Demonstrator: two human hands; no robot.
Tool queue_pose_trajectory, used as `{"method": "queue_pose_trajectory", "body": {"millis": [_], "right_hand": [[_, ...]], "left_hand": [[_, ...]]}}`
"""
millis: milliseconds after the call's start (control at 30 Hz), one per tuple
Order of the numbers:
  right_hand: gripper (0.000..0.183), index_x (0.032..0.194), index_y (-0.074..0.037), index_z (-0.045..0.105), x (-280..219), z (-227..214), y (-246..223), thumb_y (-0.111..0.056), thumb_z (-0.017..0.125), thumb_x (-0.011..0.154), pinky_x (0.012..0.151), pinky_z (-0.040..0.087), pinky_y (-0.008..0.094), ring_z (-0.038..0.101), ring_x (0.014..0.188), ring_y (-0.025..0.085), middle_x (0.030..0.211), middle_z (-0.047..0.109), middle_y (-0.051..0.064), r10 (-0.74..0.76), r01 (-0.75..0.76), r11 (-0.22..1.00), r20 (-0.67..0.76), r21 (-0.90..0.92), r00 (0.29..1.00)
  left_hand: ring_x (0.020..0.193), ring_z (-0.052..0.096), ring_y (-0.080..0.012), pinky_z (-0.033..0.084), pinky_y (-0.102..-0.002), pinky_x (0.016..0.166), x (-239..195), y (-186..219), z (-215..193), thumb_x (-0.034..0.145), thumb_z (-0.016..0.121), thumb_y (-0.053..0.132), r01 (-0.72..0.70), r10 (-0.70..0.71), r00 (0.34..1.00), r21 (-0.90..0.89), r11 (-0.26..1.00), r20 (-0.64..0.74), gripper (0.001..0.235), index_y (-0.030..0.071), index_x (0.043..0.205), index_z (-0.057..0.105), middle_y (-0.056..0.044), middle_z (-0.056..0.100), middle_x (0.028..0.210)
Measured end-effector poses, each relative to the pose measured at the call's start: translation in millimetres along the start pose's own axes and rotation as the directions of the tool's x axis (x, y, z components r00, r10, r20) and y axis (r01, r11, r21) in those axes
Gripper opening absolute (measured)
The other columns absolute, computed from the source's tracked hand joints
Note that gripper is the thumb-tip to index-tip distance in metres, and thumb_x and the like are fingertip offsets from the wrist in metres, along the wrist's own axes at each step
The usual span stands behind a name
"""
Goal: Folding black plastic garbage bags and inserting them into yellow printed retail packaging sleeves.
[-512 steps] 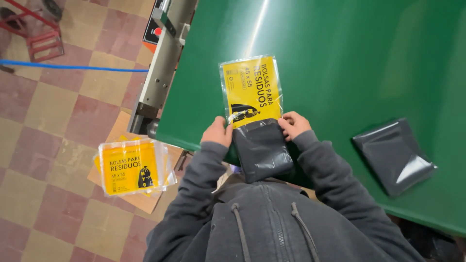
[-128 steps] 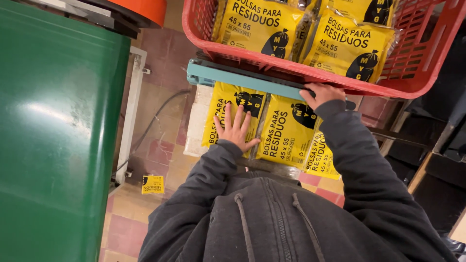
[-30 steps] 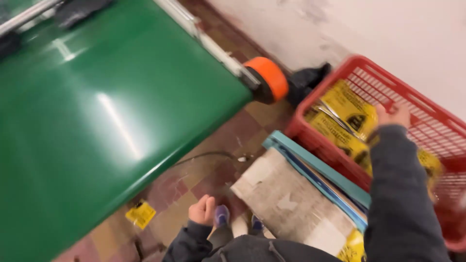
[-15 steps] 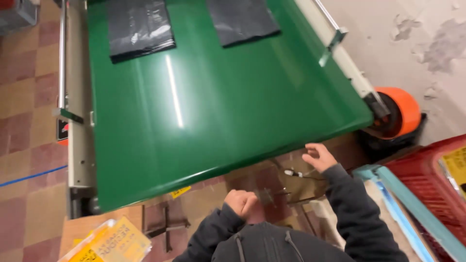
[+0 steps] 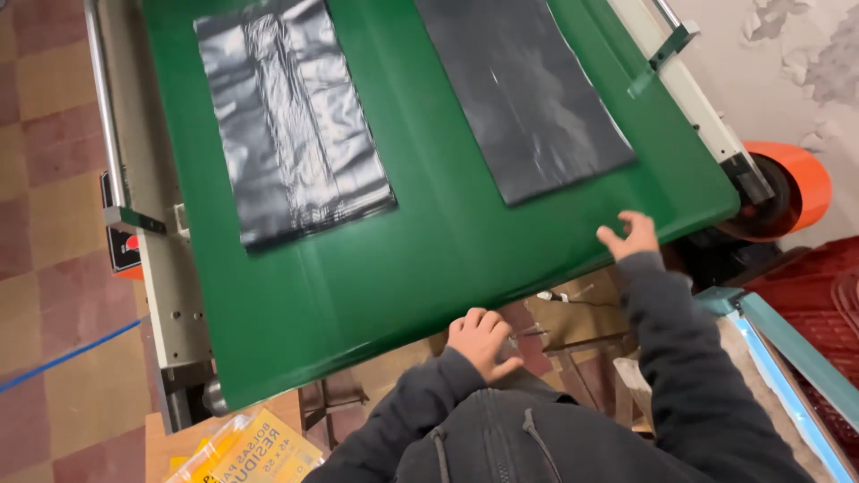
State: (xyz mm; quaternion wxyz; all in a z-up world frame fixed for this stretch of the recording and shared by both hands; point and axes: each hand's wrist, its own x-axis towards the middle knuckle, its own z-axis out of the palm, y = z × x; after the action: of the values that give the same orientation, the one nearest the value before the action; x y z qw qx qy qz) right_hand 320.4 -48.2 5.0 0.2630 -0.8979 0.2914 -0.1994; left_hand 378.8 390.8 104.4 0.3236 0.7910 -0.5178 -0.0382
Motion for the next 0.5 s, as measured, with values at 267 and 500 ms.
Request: {"method": "queue_pose_trajectory", "body": {"millis": [267, 500], "right_hand": [[0.07, 0.134, -0.002, 0.059, 82, -17, 45, -0.041, 0.088, 0.083, 0.102, 0.044, 0.051, 0.053, 0.121, 0.044, 0.134, 0.057, 0.023, 0.13, -0.197, 0.937, -0.235, -0.29, 0.963], [0.094, 0.131, 0.005, 0.058, 120, -7, 125, -0.053, 0.094, 0.066, 0.096, 0.05, 0.049, 0.059, 0.113, 0.042, 0.128, 0.06, 0.026, 0.499, -0.399, 0.8, 0.128, -0.449, 0.857]], "left_hand": [[0.139, 0.039, -0.0391, 0.036, -0.066, 0.102, 75, 5, 61, 0.067, 0.082, 0.045, -0.002, -0.014, 0.997, 0.223, 0.975, 0.07, 0.079, 0.006, 0.131, 0.057, -0.015, 0.05, 0.143], [0.131, 0.047, -0.0335, 0.042, -0.055, 0.098, 148, 3, 90, 0.072, 0.078, 0.045, -0.001, 0.025, 0.999, 0.444, 0.896, -0.048, 0.081, 0.008, 0.14, 0.053, -0.011, 0.052, 0.14]]}}
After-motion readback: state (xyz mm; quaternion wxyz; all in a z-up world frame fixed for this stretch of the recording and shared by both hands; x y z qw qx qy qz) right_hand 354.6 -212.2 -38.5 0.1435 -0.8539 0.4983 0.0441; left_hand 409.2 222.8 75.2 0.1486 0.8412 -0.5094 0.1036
